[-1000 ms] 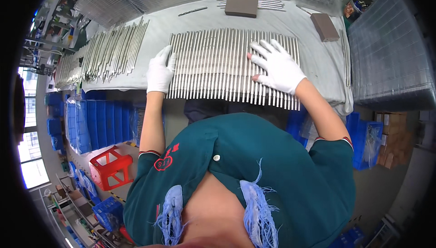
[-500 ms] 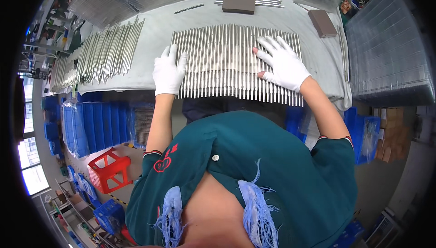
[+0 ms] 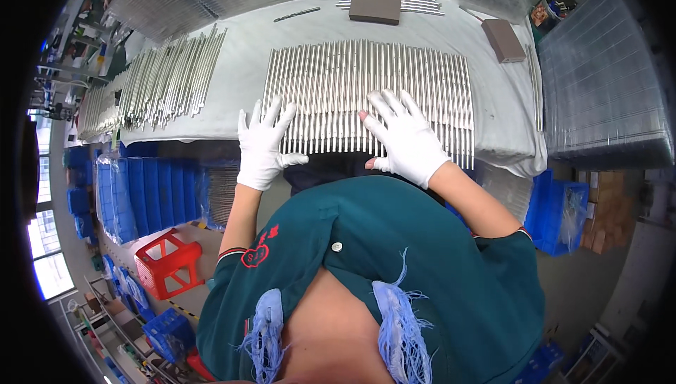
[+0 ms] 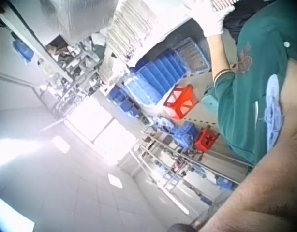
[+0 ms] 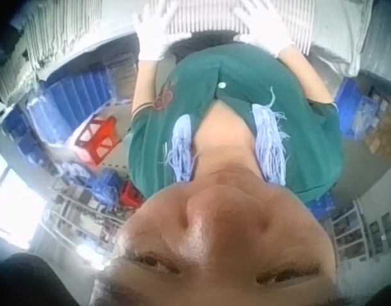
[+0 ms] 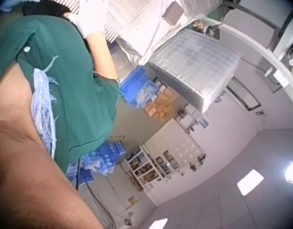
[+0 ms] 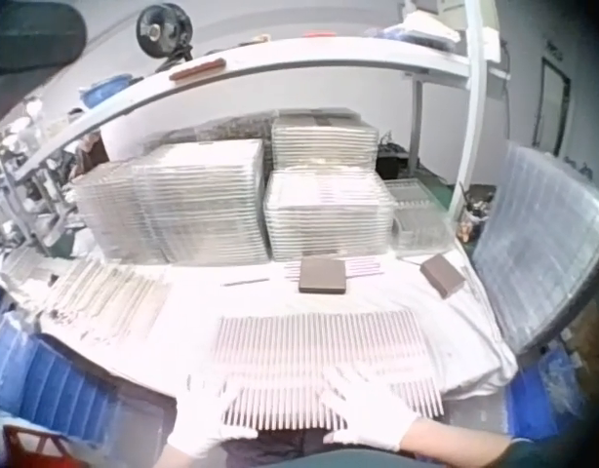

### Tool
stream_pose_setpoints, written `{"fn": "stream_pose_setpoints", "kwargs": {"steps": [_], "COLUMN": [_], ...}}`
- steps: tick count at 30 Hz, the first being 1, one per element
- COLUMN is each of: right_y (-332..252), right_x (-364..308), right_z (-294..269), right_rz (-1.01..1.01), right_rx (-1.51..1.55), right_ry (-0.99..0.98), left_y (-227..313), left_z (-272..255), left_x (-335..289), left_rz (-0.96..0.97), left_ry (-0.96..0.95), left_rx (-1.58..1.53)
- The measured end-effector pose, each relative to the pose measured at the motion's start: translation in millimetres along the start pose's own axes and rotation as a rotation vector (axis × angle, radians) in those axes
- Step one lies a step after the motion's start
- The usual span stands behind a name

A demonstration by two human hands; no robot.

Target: Gathering and aligning metal rods on a workbench using hand blocks.

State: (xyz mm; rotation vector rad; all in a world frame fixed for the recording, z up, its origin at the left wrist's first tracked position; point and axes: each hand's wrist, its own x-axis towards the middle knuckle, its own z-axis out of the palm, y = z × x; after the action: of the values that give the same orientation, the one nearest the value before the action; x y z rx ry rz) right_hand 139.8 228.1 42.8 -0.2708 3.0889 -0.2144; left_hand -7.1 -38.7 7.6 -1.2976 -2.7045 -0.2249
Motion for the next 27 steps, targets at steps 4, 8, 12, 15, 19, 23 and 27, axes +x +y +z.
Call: {"fn": "stream_pose_setpoints", "kwargs": {"steps": [4,8,12,15,19,23,27], "right_y": [-0.1,-5.8,-15.4,-15.8,-14.3,-14.7,-15.0], "right_x": [0.0,-0.8,11.6,15.1,15.3,15.0,14.6], "right_z": [3.5,5.1,5.9,10.1,12.0,12.3,14.7], "right_rz": [-0.004,0.024,0.020,0.022,0.016,0.022,0.004], "right_rx": [-0.016,0.060,0.031,0.034,0.051,0.046,0.010], "right_ry": [0.014,-0.008,-0.022,-0.004,0.019,0.028,0.088], "left_y": [2.3,12.0,18.5,17.9,13.9,-2.4,-20.0], "left_z": [-4.0,-18.2,-15.0,-13.5,-12.6,-15.7,-13.3], "left_x": [0.9,4.9,14.3,14.8,8.1,1.7,-10.6], "left_rz": [-0.013,-0.006,0.038,0.061,0.066,0.032,0.000], "left_ry": [0.000,-0.104,-0.038,-0.031,-0.033,-0.053,-0.082], "left_rx": [-0.022,-0.020,-0.115,-0.091,-0.108,-0.094,-0.070]}}
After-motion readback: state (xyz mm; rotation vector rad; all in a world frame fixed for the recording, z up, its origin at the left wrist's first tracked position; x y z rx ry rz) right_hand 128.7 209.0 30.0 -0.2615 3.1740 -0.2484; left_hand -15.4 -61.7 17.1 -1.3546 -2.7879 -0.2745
